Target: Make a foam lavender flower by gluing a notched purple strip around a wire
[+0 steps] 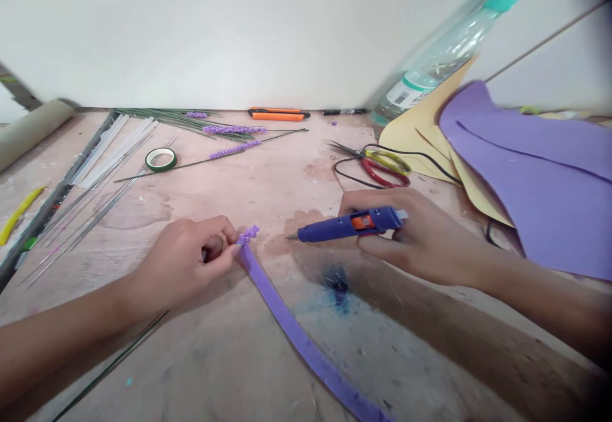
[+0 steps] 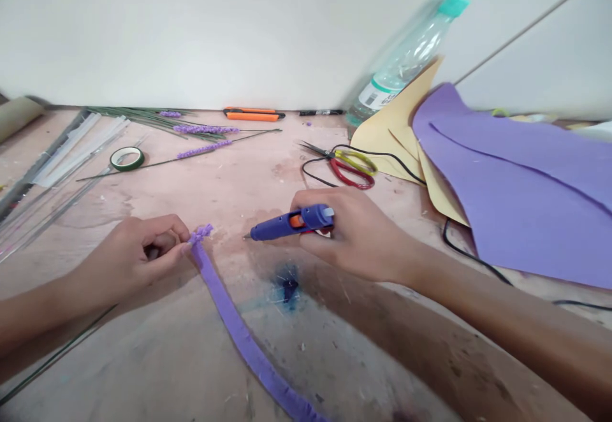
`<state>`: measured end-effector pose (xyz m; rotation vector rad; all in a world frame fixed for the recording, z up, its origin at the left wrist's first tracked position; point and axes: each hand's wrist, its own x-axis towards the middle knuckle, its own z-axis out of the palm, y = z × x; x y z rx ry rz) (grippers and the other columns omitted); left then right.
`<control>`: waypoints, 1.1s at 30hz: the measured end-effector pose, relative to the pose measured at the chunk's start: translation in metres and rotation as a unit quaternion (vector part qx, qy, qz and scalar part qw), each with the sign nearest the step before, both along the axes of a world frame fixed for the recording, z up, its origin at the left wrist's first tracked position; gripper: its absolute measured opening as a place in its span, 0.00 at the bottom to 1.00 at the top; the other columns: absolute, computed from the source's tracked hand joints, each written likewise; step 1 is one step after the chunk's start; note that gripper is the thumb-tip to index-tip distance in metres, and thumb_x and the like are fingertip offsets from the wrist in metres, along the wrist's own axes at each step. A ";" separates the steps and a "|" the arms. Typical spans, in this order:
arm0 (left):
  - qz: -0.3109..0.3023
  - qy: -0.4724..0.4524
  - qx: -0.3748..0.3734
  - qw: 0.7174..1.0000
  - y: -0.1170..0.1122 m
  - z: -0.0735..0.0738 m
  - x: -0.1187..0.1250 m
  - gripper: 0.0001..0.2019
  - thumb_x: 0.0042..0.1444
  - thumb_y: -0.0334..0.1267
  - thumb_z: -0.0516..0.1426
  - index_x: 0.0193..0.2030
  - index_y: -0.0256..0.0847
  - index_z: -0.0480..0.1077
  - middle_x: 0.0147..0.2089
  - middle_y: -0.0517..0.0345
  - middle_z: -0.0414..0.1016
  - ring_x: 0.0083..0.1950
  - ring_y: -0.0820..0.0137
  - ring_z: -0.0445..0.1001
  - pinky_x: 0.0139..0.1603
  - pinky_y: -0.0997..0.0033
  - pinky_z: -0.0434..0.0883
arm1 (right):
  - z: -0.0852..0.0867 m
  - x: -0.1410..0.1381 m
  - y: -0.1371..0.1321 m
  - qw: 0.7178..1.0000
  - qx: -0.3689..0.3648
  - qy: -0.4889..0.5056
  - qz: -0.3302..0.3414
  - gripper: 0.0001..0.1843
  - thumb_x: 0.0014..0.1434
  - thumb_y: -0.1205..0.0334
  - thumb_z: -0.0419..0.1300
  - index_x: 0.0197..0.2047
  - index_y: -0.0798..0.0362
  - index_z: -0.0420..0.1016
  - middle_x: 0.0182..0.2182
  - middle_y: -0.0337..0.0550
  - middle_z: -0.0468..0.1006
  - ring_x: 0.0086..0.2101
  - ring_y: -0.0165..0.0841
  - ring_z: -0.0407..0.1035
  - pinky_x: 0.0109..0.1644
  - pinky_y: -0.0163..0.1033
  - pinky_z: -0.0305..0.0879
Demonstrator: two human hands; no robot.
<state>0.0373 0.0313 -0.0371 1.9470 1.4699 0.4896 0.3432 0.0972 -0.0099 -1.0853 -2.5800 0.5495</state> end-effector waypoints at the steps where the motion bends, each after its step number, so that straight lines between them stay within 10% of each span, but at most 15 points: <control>1: -0.001 0.003 0.003 1.000 0.000 0.001 0.000 0.09 0.61 0.40 0.55 0.33 0.41 0.73 0.17 0.71 0.59 0.21 0.76 0.56 0.24 0.77 0.54 | 0.005 -0.004 0.000 1.000 0.021 -0.016 0.005 0.08 0.56 0.59 0.58 0.26 0.49 0.66 0.20 0.37 0.68 0.21 0.32 0.60 0.24 0.38 0.53; 11: -0.002 0.008 0.025 1.000 -0.002 -0.002 0.002 0.10 0.62 0.41 0.55 0.33 0.41 0.74 0.16 0.71 0.55 0.20 0.76 0.53 0.23 0.76 0.52 | 0.031 -0.015 0.002 0.933 0.324 -0.154 -0.032 0.02 0.56 0.64 0.55 0.32 0.48 0.64 0.28 0.44 0.75 0.28 0.40 0.69 0.24 0.41 0.44; 17: 0.011 -0.048 -0.052 0.997 0.002 0.002 -0.001 0.12 0.63 0.42 0.56 0.33 0.40 0.75 0.20 0.67 0.67 0.22 0.76 0.61 0.23 0.78 0.56 | 0.022 -0.014 -0.016 0.978 0.184 0.085 0.050 0.10 0.60 0.63 0.58 0.46 0.46 0.69 0.38 0.43 0.77 0.36 0.36 0.74 0.39 0.43 0.71; 26: 0.029 -0.176 -0.129 0.975 0.003 0.006 -0.002 0.08 0.59 0.38 0.57 0.32 0.40 0.74 0.17 0.69 0.65 0.17 0.79 0.59 0.19 0.79 0.54 | -0.035 -0.030 -0.031 0.967 0.104 0.193 0.133 0.09 0.65 0.55 0.54 0.46 0.48 0.67 0.34 0.45 0.74 0.32 0.35 0.72 0.31 0.38 0.67; 33: 0.019 -0.196 -0.140 0.970 0.004 0.005 -0.004 0.06 0.57 0.37 0.58 0.33 0.39 0.75 0.16 0.70 0.63 0.17 0.79 0.58 0.19 0.79 0.53 | -0.043 -0.032 -0.029 0.970 0.133 0.148 0.140 0.18 0.71 0.44 0.46 0.46 0.49 0.66 0.34 0.45 0.74 0.31 0.34 0.70 0.31 0.38 0.63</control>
